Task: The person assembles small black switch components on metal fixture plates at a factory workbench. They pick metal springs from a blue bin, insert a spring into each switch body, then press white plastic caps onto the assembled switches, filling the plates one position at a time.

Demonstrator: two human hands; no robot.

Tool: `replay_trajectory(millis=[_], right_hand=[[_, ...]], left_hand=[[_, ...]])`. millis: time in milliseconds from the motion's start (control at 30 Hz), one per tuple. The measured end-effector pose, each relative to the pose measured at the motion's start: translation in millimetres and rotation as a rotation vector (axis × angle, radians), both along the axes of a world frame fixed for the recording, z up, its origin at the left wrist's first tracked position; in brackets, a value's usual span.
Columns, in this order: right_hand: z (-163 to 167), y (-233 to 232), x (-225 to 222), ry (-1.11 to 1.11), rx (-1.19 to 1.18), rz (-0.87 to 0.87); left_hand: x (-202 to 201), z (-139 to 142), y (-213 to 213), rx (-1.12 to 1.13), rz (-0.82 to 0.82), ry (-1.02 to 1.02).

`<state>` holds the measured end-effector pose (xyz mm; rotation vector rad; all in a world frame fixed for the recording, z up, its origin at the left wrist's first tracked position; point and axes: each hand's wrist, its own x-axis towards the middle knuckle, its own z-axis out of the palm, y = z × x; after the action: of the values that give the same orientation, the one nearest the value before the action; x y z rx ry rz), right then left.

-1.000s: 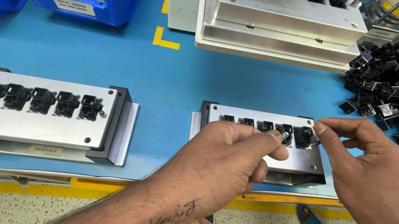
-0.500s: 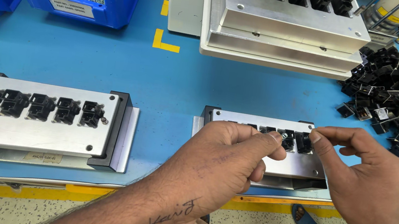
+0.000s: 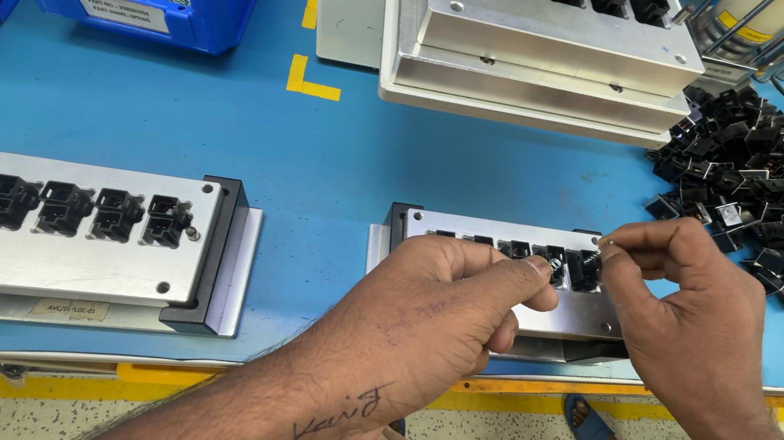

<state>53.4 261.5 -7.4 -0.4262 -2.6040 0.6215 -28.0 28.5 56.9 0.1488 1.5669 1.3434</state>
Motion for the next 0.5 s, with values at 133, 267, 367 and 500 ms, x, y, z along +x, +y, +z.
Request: replay_trajectory(millis=[133, 267, 367, 500], right_hand=[[1.5, -2.8, 1.0, 0.004, 0.009, 0.018], [0.5, -3.0, 3.4, 0.089, 0.117, 0.127], [-1.6, -2.3, 6.4, 0.100, 0.130, 0.148], [-3.5, -9.5, 7.2, 0.127, 0.086, 0.178]], left_hand=[[1.4, -1.9, -2.0, -0.001, 0.019, 0.004], [2.0, -2.8, -3.3, -0.021, 0.009, 0.000], [2.8, -3.1, -3.9, -0.008, 0.018, 0.001], [4.1, -4.1, -5.9, 0.014, 0.034, 0.009]])
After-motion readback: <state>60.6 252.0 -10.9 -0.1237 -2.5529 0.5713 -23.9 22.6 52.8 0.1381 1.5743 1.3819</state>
